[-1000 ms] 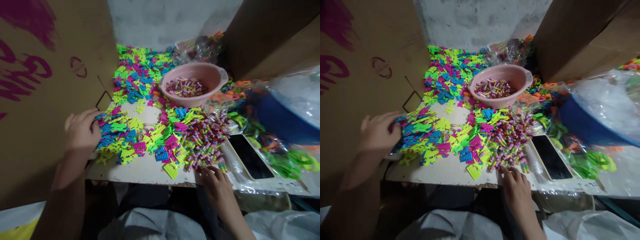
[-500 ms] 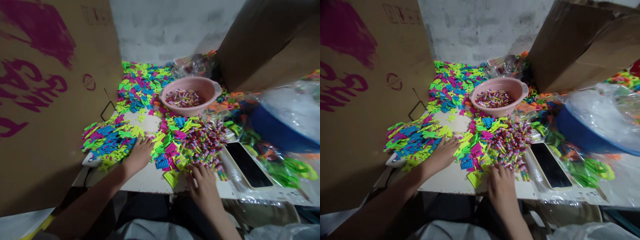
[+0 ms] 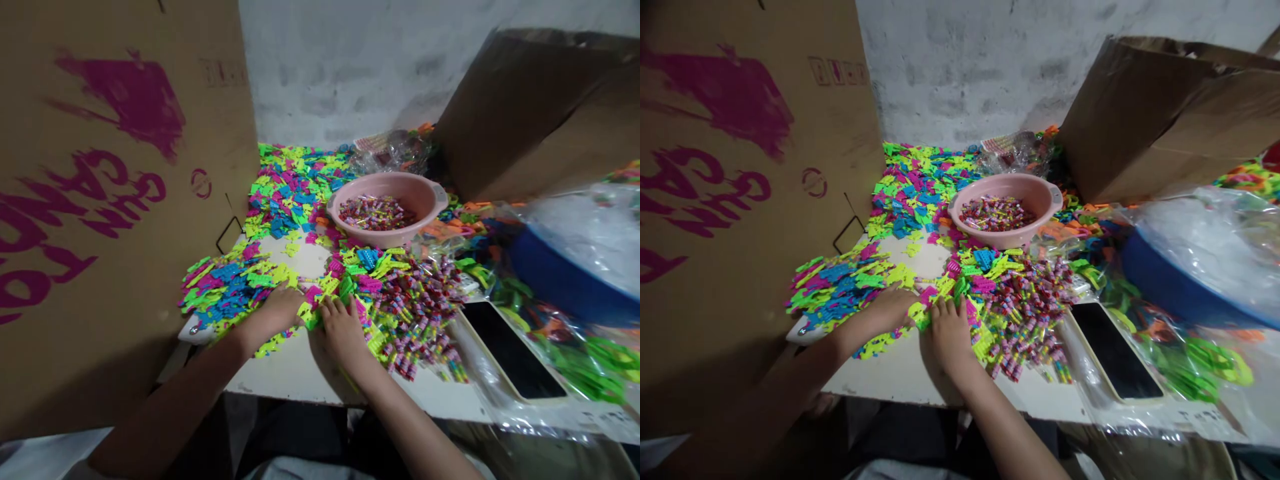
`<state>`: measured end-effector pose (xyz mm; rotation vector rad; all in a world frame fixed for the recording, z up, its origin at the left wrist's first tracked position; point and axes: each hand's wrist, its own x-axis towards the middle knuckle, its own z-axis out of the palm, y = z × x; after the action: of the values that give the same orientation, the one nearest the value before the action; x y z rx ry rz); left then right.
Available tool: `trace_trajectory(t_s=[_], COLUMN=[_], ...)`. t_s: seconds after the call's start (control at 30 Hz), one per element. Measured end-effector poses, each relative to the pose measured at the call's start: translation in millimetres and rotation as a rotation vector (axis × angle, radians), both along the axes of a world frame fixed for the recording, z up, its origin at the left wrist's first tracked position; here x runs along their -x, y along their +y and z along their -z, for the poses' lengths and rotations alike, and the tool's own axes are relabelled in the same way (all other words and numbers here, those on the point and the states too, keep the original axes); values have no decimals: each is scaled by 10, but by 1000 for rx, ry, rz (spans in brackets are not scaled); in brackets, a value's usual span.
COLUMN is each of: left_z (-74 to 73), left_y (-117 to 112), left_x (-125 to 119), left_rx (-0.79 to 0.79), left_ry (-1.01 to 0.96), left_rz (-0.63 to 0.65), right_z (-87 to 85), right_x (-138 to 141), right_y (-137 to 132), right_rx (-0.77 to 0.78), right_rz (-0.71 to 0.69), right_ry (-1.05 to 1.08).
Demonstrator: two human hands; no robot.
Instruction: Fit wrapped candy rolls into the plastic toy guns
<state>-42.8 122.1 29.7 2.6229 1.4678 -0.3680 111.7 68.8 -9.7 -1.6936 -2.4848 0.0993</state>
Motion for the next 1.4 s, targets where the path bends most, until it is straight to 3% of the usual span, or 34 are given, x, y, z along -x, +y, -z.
trace_trajectory(t_s=[0.17, 0.37, 0.57, 0.73, 0.9, 1.07, 1.23, 1.4], left_z=[-64, -156, -275, -319, -303, -265, -103, 13], left_y=[-11, 6, 166, 313, 345, 349, 318, 327], left_x=[-25, -138, -237, -269, -294, -272, -282, -274], left_rx=[9, -29, -46, -6, 114, 110, 123, 96], left_ry=[16, 60, 136, 211, 270, 223, 132, 110], left_rz=[4, 0, 9, -14, 22, 66, 201, 213], right_z=[17, 24, 53, 143, 146, 48, -24, -69], right_x=[-119, -161, -201, -197, -104, -69, -179, -272], right_y=[-83, -101, -207, -263, -220, -133, -109, -100], right_rx=[-77, -72, -67, -95, -84, -8, 12, 4], right_rz=[23, -53, -147, -116, -29, -27, -2, 11], right_ry=[9, -2, 11, 39, 49, 26, 20, 10])
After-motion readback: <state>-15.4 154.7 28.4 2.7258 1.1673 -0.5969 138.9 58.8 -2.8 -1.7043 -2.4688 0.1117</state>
